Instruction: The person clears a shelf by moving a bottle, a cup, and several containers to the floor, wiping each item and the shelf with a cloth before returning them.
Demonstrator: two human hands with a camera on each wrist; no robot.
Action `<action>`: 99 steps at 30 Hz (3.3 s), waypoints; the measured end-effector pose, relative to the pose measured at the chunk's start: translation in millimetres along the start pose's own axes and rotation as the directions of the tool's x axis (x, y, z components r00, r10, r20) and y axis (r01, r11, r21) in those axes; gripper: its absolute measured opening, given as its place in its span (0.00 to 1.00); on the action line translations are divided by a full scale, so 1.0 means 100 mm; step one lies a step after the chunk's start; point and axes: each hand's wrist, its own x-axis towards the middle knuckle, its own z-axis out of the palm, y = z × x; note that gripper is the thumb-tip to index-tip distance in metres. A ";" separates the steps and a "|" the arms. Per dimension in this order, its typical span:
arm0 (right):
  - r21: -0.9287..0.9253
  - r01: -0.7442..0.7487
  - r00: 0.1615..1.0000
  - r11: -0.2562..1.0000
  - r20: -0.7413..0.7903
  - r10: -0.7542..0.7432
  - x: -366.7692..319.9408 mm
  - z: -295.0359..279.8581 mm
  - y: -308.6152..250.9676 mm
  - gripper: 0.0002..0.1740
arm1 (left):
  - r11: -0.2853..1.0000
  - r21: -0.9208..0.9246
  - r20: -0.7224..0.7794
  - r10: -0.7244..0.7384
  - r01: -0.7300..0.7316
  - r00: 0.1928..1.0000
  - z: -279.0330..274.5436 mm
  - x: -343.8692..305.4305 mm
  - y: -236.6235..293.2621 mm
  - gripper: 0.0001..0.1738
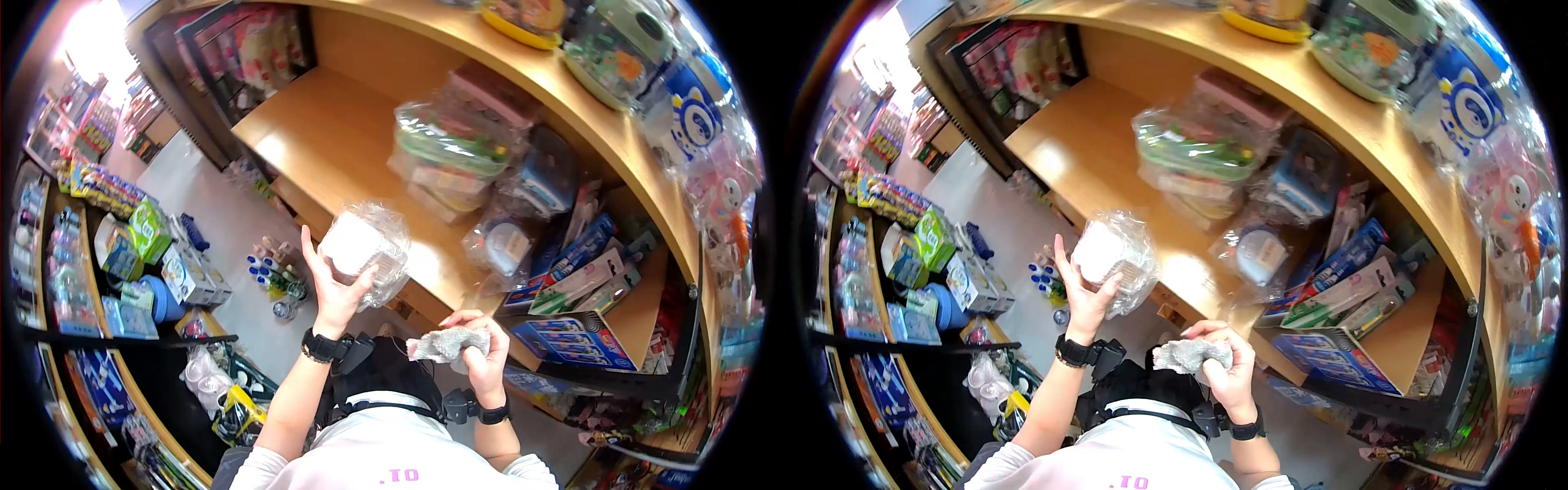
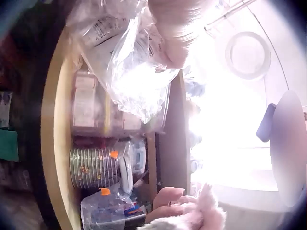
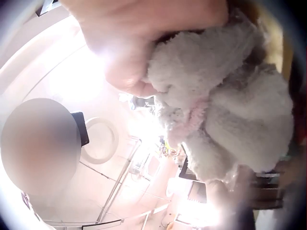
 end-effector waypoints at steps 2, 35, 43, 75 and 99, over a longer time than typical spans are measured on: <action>0.018 -0.018 0.999 1.000 0.036 0.017 -0.03 0.15 0.01 0.11 | 1.000 -0.020 -0.040 0.000 0.000 0.999 -0.30 -0.14 0.05 0.68; -0.876 -0.176 0.346 0.449 0.372 0.861 -0.35 2.10 5.91 0.55 | 0.446 0.705 -0.479 -0.274 0.551 0.834 -4.40 -2.90 -4.10 0.49; -0.896 -0.176 0.463 0.407 0.290 0.838 -0.03 1.22 7.42 0.50 | 0.255 0.646 -0.591 -0.428 0.719 0.684 -5.36 -3.24 -6.39 0.52; -0.420 -0.705 0.475 0.572 0.320 0.820 -0.61 1.13 1.86 0.31 | 0.720 0.474 -0.042 -0.557 0.507 0.830 -2.91 -2.85 -0.95 0.16; -0.364 -0.021 0.906 0.931 0.388 0.172 0.32 0.14 0.10 0.33 | 0.953 0.183 0.637 0.072 -0.241 0.767 0.41 1.81 0.23 0.79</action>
